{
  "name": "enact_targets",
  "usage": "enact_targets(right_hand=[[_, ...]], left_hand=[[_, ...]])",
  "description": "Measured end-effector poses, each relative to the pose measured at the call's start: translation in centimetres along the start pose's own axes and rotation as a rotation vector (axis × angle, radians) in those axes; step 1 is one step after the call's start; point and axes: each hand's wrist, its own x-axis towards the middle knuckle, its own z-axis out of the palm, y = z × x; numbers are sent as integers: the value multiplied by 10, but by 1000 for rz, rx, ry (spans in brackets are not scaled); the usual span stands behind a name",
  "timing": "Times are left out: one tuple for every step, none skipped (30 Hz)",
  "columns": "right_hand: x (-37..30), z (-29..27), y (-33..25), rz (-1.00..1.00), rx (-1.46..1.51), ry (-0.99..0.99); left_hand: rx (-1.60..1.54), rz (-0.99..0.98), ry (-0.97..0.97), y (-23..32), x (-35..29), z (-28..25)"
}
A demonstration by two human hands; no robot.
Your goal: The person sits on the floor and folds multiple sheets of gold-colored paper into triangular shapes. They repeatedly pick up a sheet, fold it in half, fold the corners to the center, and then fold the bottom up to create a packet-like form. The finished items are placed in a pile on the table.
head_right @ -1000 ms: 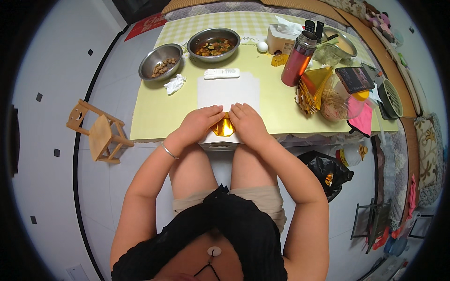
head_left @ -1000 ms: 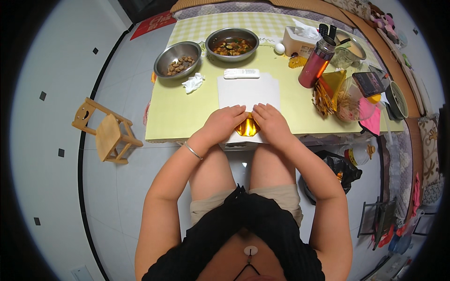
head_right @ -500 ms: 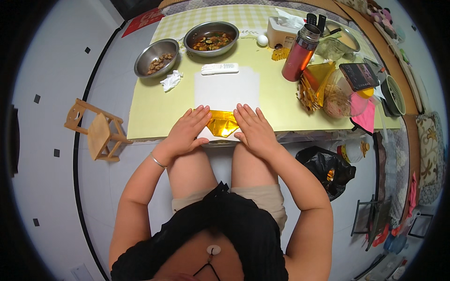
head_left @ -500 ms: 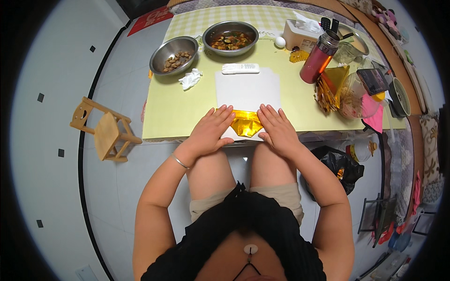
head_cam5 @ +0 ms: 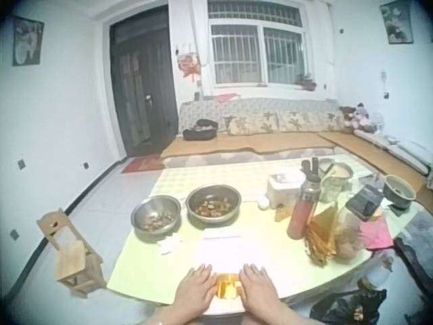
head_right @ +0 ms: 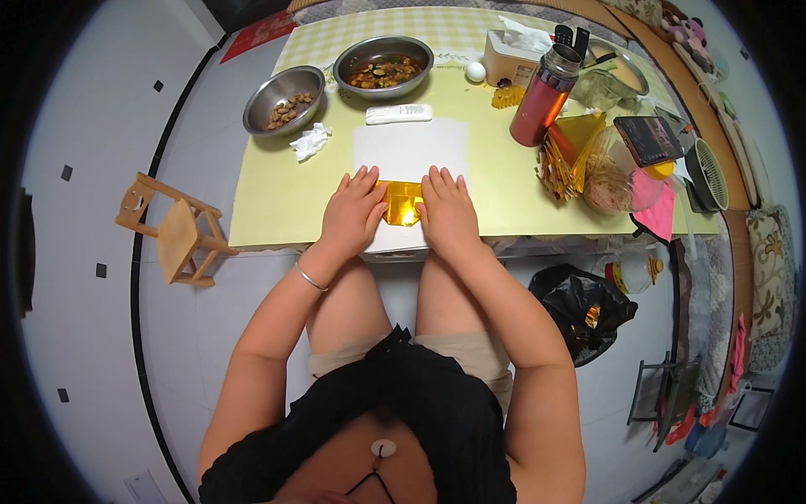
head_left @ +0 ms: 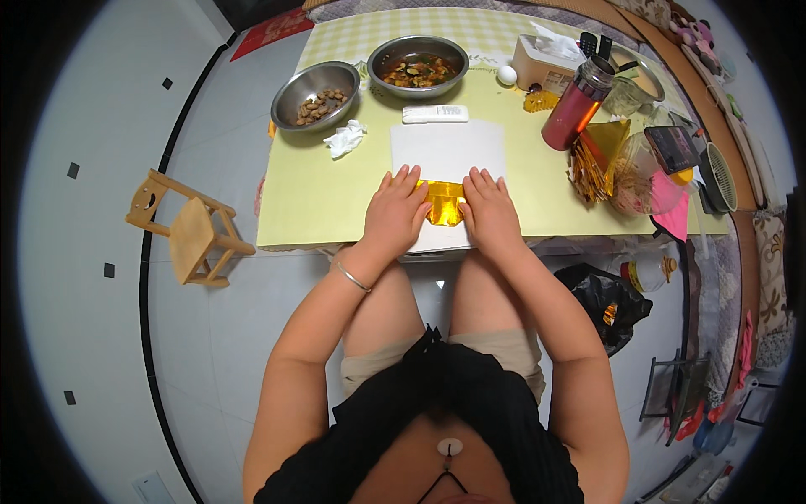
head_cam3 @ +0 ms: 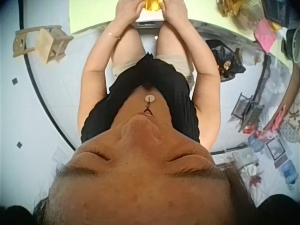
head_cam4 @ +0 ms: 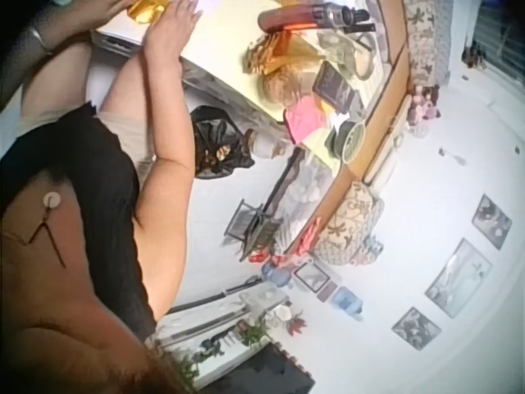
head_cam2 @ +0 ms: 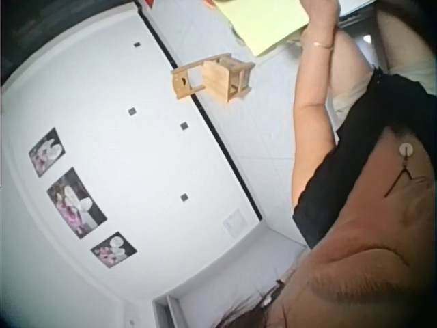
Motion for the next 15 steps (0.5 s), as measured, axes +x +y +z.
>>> enact_targets(right_hand=[[0,2,-1,-4,5,8],[0,5,-2,-9,10,16],[0,5,-3,-11,15,26],[-1,3,-3,-5,15,15],[-3,0,-3,1,14,5],[-4,-2,-4,7,17,-2],[-5,-1,-3,4,16,-5],[-5,-1,-2,1,15,-8],[-4,-1,-1,-4,13,-8],[-4,-2,-2,0,22,-17],[-5,-4,-3,4,30,-25],[-5,-6,-3,7,37,-32],[-5,-7,-3,13,42,-36],[-5,-8,-4,20,46,-40],[-4,-8,-5,24,51,-43]], left_hand=[[-44,-13,-3,-2,3,4],[-89,-26,-6,-3,4,7],[-91,-19,-3,-4,4,8],[-92,-12,2,-4,3,8],[-94,-6,6,-5,2,8],[-104,1,-11,-6,2,5],[-114,9,-29,-6,2,1],[-125,16,-46,-7,2,-2],[-132,27,-50,-7,3,-5],[-139,38,-55,-8,3,-7],[-146,49,-59,-8,3,-10],[-148,58,-62,-9,3,-12],[-150,67,-66,-9,3,-13],[-153,76,-70,-8,3,-15],[-157,72,-77,-9,4,-16]])
